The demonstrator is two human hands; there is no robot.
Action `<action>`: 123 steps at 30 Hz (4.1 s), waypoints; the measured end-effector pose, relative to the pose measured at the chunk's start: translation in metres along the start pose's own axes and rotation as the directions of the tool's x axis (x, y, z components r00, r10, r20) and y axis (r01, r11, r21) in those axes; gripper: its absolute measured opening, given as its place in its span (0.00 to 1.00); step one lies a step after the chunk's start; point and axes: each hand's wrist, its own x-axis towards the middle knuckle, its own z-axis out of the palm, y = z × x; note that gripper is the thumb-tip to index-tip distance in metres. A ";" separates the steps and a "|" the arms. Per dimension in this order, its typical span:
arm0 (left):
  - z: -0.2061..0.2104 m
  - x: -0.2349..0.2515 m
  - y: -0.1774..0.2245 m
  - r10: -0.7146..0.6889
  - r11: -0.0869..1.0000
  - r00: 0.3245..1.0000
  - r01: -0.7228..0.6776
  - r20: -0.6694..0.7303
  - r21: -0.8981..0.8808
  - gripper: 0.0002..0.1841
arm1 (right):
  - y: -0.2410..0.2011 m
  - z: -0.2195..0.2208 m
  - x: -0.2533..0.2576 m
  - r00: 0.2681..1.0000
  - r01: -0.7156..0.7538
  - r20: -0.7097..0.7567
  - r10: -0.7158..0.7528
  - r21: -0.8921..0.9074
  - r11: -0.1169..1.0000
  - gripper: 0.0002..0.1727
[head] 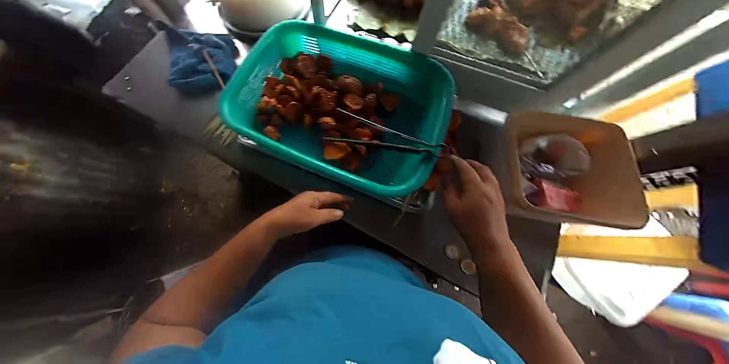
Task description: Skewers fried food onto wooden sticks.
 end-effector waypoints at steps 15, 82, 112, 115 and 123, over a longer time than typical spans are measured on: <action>-0.270 0.026 -0.083 0.020 0.927 0.627 0.280 -0.779 0.248 0.24 | -0.114 0.041 0.105 0.861 0.172 0.501 0.089 -0.451 0.876 0.35; -0.295 -0.024 -0.051 0.109 0.908 0.615 0.257 -0.781 0.330 0.20 | -0.111 -0.008 0.102 0.701 0.220 0.702 0.125 -0.380 0.899 0.21; -0.231 -0.039 -0.021 0.270 0.832 0.776 0.110 -0.570 0.544 0.14 | -0.193 0.085 0.219 0.808 0.236 0.587 0.049 -0.399 0.886 0.14; -0.230 -0.041 -0.023 0.269 0.843 0.770 0.102 -0.579 0.528 0.14 | -0.189 0.089 0.221 0.788 0.284 0.616 0.007 -0.373 0.884 0.14; -0.228 -0.055 -0.035 0.148 0.926 0.768 0.114 -0.623 0.360 0.13 | -0.142 0.062 0.163 0.803 0.583 0.324 -0.501 -0.247 0.774 0.15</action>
